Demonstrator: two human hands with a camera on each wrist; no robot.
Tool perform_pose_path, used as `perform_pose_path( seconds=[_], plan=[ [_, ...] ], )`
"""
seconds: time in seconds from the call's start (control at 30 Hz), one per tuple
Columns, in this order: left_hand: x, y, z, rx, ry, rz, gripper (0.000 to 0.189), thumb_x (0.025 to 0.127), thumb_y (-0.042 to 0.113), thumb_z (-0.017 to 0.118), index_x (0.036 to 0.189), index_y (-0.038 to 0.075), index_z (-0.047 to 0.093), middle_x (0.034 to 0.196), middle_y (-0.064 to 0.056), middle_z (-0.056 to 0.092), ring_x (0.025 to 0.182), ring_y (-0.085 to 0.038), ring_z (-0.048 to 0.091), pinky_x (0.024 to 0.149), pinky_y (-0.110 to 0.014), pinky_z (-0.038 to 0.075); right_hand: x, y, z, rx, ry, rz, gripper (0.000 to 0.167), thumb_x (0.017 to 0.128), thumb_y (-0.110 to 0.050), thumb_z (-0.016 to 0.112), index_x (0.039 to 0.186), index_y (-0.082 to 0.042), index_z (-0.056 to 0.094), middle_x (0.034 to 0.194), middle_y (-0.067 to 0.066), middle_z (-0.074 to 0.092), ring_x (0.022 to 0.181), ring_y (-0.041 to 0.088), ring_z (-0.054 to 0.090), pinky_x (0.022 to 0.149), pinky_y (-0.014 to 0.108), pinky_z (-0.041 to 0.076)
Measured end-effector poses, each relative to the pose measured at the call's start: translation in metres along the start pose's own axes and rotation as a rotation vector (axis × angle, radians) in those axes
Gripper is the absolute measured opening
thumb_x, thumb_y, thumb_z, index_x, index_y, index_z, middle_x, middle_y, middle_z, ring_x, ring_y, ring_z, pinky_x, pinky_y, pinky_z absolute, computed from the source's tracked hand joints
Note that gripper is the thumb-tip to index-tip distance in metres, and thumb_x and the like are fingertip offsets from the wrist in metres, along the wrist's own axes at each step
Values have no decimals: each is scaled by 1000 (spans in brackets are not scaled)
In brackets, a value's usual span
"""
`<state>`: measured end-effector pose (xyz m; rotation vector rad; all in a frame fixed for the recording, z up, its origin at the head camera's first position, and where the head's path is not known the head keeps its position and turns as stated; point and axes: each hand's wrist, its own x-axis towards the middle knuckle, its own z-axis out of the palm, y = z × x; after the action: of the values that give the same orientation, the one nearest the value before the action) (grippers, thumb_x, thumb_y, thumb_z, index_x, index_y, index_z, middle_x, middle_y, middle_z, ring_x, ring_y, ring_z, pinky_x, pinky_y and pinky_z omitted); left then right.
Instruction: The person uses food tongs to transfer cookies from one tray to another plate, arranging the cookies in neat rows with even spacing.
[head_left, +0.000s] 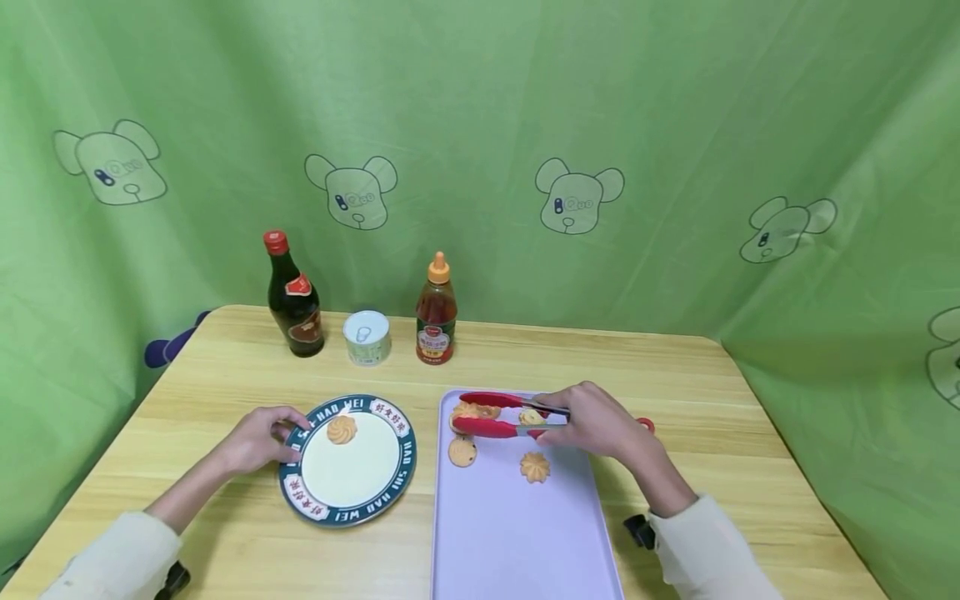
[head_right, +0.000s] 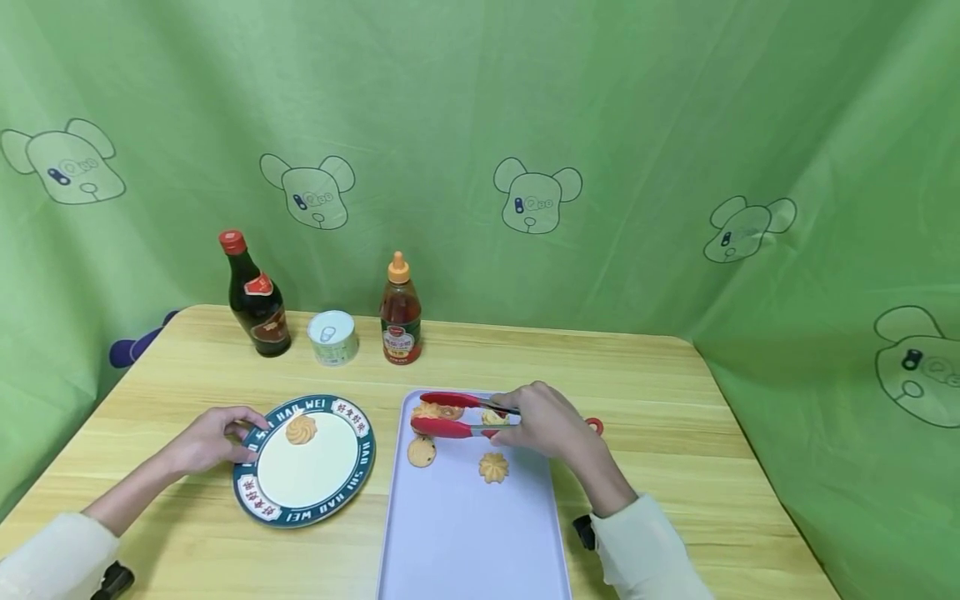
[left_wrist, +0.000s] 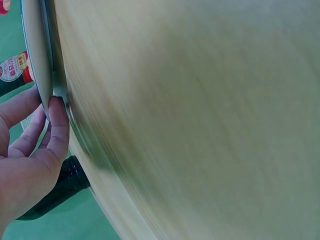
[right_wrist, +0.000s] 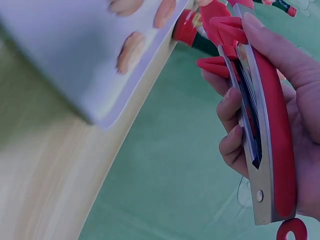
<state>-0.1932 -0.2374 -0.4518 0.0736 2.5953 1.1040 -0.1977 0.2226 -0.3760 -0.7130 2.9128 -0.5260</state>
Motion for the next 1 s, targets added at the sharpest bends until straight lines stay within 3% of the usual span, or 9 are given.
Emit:
perform_pose_path(
  seconds=[0.23,0.47,0.73,0.87,1.0],
  plan=[
    [0,0,-1,4,-2,-2,41,72,3,76,110,2,62,105,-14,61,87,-21,56,71,-31,49,23,-22,7,14,-12,-15,56,71,-30,82,118,-4,66,105,15,71,48,7,21,48,22,26],
    [1,0,0,-7,-4,-14,41,72,3,76,111,2,63,107,-14,60,88,-21,56,71,-31,50,43,-41,17,-13,-35,-20,55,70,-31,82,118,-8,67,115,10,68,58,8,38,60,24,37],
    [1,-1,0,7,3,-20,41,71,4,76,110,3,63,105,-13,60,88,-22,55,71,-30,48,57,-66,34,-23,-62,-2,57,72,-32,81,122,-11,64,112,10,70,55,10,33,52,23,31],
    [1,-1,-1,6,1,-19,41,72,4,76,111,2,63,103,-13,60,87,-21,55,70,-30,48,62,-79,44,-45,-81,-23,55,74,-33,80,123,-13,65,109,8,71,67,10,48,57,22,36],
    [2,-1,0,-3,1,-16,40,72,3,76,110,2,63,100,-12,60,85,-21,54,68,-30,47,65,-85,49,-62,-67,-51,51,74,-31,80,120,-13,67,111,6,71,70,11,53,56,22,39]
  ],
)
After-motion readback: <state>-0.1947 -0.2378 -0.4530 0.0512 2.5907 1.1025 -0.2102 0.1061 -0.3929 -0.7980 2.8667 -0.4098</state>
